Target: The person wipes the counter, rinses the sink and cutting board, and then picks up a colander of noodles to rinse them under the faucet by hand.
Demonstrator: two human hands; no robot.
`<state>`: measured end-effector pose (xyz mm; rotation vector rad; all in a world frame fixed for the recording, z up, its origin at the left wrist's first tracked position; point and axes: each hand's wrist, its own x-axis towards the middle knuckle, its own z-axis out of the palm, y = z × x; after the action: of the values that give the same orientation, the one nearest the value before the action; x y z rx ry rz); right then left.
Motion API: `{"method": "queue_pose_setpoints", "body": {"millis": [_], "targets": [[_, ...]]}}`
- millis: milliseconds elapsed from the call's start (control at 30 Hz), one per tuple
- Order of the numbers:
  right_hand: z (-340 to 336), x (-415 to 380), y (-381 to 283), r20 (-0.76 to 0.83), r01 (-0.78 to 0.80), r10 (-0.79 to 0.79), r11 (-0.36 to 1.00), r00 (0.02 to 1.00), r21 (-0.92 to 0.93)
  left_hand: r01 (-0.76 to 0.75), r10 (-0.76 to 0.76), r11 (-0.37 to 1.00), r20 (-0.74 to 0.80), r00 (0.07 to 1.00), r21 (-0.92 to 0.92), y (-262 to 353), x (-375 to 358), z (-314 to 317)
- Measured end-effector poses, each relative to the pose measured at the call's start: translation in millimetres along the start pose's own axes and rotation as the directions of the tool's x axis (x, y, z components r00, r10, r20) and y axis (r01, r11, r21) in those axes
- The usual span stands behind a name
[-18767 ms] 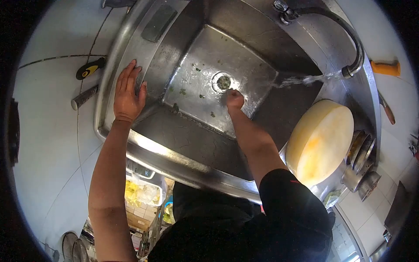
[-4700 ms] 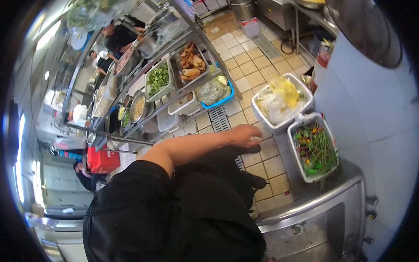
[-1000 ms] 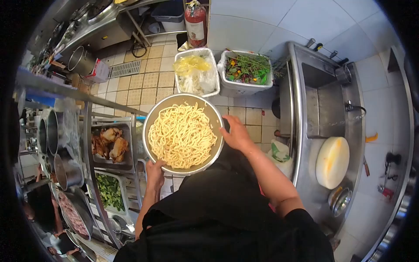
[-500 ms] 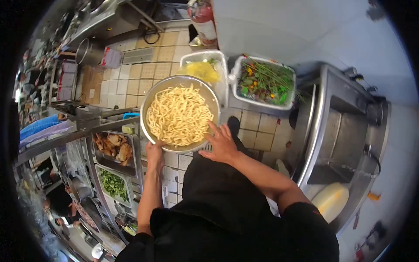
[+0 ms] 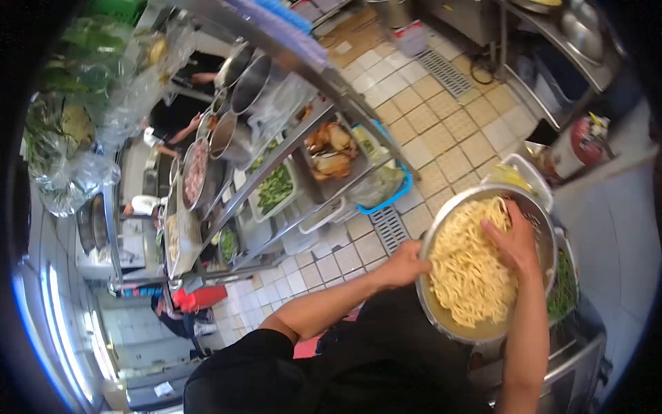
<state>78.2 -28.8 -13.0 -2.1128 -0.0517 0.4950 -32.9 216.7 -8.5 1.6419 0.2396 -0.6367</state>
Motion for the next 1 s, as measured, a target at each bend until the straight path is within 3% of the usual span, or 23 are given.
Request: {"method": "queue_pose_setpoints", "body": {"millis": [33,100,133,200,367,433,467,567,633,667,700,767,800,833,900,933,967,1000], "targets": [[0.6,-5.3,1.5,0.084,0.000,0.000,1.000,0.996,0.010,0.081,-0.081,0.997,0.036,0.996,0.015,4.9,-5.4,9.5],[17.2,-17.4,25.6,0.190,-0.016,0.012,1.000,0.982,0.023,0.070,-0.065,0.981,0.030,0.997,-0.183,-42.6,-4.1,32.3],[29.4,-20.4,46.0,0.279,0.001,-0.011,0.999,0.960,0.034,0.097,-0.090,0.978,0.046,0.995,-0.187,-58.8,-7.1,39.7],[28.8,-33.7,12.4,0.427,0.049,-0.038,0.999,0.903,-0.013,0.118,-0.110,0.959,0.044,0.993,-0.259,-60.3,-18.3,49.5],[51.4,-48.9,22.9,0.543,0.063,0.008,0.992,0.840,-0.113,0.175,-0.182,0.909,0.019,0.983,-0.378,-97.7,-29.7,57.0],[53.5,-59.1,36.6,0.600,0.273,-0.137,0.951,0.788,-0.141,0.204,-0.212,0.930,0.006,0.977,-0.305,-116.8,-26.6,58.8],[51.8,-64.1,38.2,0.602,0.275,-0.139,0.952,0.786,-0.138,0.209,-0.217,0.925,0.009,0.976,-0.316,-113.6,-25.2,58.1],[36.9,-79.8,32.5,0.585,0.400,-0.170,0.870,0.793,-0.290,0.177,-0.180,0.970,-0.003,0.984,-0.167,-120.8,-19.6,53.9],[23.2,-86.4,21.2,0.468,0.351,-0.223,0.913,0.855,-0.207,0.149,-0.152,0.976,-0.007,0.988,-0.161,-126.7,-16.2,49.3],[9.5,-82.5,5.6,0.500,0.262,-0.112,0.935,0.859,-0.240,0.125,-0.128,0.980,-0.009,0.992,-0.153,-128.5,-14.7,48.0],[2.3,-81.1,5.7,0.499,0.265,-0.115,0.933,0.859,-0.241,0.121,-0.124,0.981,-0.011,0.992,-0.152,-119.9,-12.9,44.0],[-9.0,-76.5,16.8,0.294,0.145,-0.102,0.981,0.950,-0.129,0.101,-0.102,0.992,-0.009,0.995,-0.080,-97.9,-11.4,37.4],[-12.6,-71.5,26.5,0.215,0.264,-0.221,0.944,0.951,-0.197,0.099,-0.100,0.992,-0.010,0.995,-0.079,-89.0,-10.3,35.9],[-14.7,-67.4,28.6,0.214,0.266,-0.223,0.944,0.951,-0.197,0.111,-0.111,0.993,-0.008,0.994,-0.051,-80.9,-9.3,34.8],[-18.8,-58.5,30.4,0.093,-0.065,0.083,0.982,0.992,-0.178,0.122,-0.122,0.992,-0.009,0.992,-0.023,-79.5,-7.8,34.2],[-17.5,-55.7,44.6,0.067,-0.122,0.132,0.983,0.989,-0.138,0.094,-0.094,0.995,-0.017,0.995,-0.032,-83.6,-6.6,37.3],[-14.2,-53.6,49.0,0.067,-0.122,0.132,0.983,0.989,-0.140,0.065,-0.066,0.997,-0.023,0.998,-0.042,-85.8,-5.8,41.3],[-10.7,-50.8,51.9,-0.011,0.041,-0.045,0.966,0.999,-0.255,0.063,-0.064,0.997,-0.025,0.998,-0.044,-87.1,-5.2,45.8]]}}
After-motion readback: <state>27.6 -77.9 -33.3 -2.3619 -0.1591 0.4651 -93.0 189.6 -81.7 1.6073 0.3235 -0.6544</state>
